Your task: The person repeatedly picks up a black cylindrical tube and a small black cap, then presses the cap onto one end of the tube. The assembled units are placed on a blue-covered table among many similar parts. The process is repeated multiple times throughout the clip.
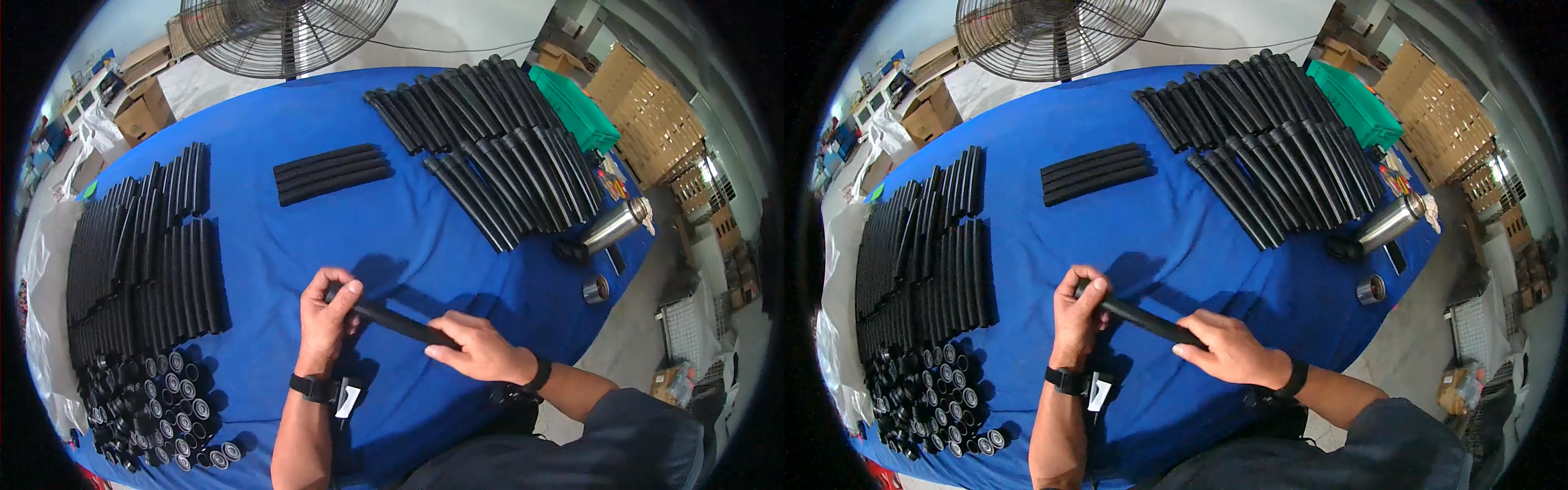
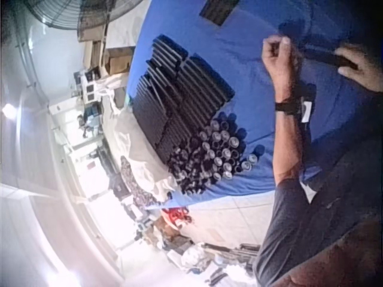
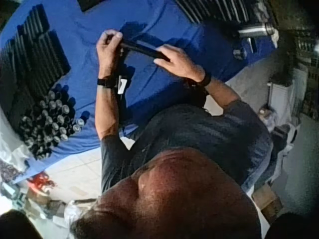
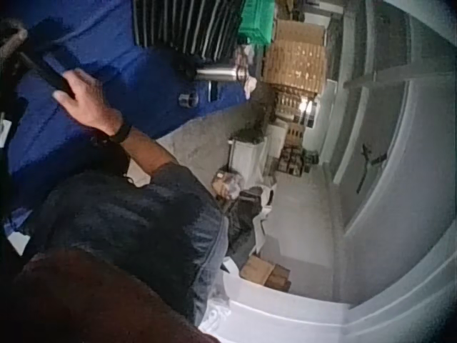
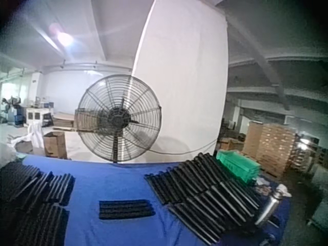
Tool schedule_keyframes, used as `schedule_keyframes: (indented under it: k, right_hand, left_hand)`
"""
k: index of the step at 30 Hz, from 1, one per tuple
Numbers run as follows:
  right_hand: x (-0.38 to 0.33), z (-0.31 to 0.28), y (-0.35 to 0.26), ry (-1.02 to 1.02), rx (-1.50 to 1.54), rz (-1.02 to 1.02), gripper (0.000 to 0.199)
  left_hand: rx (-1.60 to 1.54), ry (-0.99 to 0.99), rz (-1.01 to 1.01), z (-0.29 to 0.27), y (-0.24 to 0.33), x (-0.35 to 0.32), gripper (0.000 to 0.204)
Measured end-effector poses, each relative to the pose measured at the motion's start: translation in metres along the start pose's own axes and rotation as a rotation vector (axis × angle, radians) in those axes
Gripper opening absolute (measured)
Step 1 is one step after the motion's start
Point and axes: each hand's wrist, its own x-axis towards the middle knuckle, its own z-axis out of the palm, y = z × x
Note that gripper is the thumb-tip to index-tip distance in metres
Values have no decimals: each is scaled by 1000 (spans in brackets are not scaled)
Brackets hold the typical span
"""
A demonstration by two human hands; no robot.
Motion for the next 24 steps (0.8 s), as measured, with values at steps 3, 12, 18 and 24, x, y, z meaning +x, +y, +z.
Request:
schedule_keyframes:
  k: [3,12,18,24]
  right_hand:
    - [13,-23,10,187,3,-27,27]
    - [57,-114,169,584,-803,64,32]
    - [70,-108,189,572,-875,36,30]
    - [75,-101,188,602,-938,43,35]
  left_hand:
    - [-1,-22,45,-3,2,-2,78]
    - [89,-123,-51,1,1,2,54]
    - [103,-126,-80,-2,4,1,52]
    - [100,-123,-93,0,6,0,47]
